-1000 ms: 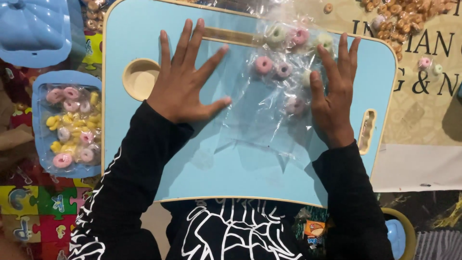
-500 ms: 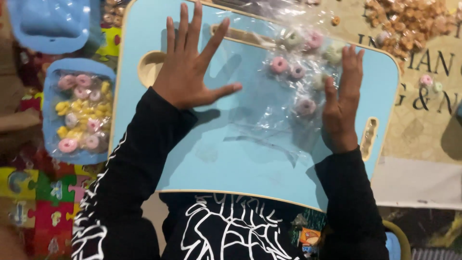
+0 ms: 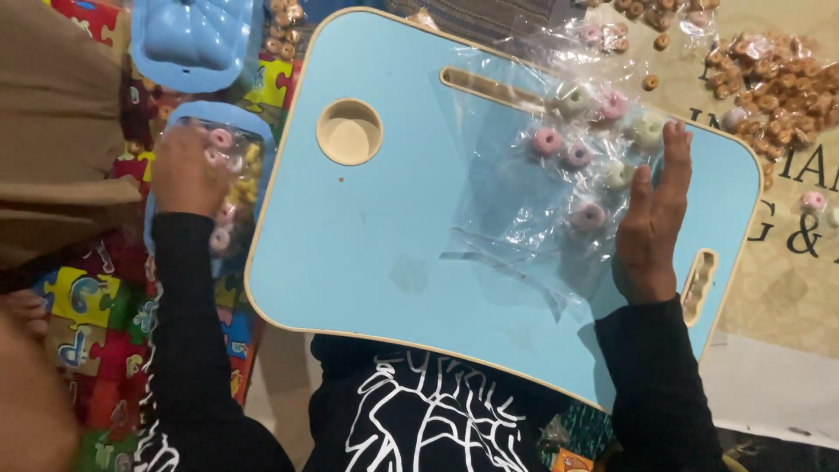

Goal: A person is sitting on the floor packaging small colorful donut-shaped items and yellow items into small plastic bags on a portable table.

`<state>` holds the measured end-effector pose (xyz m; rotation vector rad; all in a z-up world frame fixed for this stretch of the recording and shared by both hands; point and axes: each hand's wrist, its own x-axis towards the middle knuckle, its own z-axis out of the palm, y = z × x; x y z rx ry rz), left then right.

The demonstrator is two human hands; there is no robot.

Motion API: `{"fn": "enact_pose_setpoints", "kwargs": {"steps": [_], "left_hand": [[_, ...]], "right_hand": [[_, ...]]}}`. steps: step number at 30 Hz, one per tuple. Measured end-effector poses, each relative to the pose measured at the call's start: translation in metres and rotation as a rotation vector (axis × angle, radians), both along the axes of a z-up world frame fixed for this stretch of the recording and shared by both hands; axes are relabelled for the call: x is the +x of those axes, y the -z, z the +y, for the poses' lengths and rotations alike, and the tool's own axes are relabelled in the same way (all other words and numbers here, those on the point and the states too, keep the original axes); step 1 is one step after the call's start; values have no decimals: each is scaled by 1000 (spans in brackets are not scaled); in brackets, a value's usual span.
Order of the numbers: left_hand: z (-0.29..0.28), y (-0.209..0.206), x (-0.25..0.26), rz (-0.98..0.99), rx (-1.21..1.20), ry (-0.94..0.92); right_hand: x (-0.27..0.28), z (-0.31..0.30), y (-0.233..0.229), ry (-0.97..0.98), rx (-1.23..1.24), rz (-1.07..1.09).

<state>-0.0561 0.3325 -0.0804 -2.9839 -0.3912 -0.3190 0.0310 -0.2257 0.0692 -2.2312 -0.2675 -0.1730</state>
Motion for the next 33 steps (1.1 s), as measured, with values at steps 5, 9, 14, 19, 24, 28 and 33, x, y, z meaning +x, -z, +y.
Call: {"fn": "enact_pose_setpoints", "kwargs": {"steps": [5,9,14,19,24,28,33], "left_hand": [[-7,25,3,-58,-21,20],[-5,30,12,-95,1,-10],[-4,28,10,-152,-6,0],[-7,-14,2,-417,-507,-80],[-10,-52,-8,-484,-724,19],[-24,-87,-1,-450,-775,50],[-123,-169,16,-450,-909,388]], "right_hand": [[-1,-1,5,-18,-5,-24],[1,0,3,-15,-60,-59],[0,-3,5,-16,-58,-45],[-1,-1,2,7,-80,-39],[0,-4,7,-8,-78,-74],[4,-13,21,2,-71,-114],[-1,-8,11,22,-24,-249]]}}
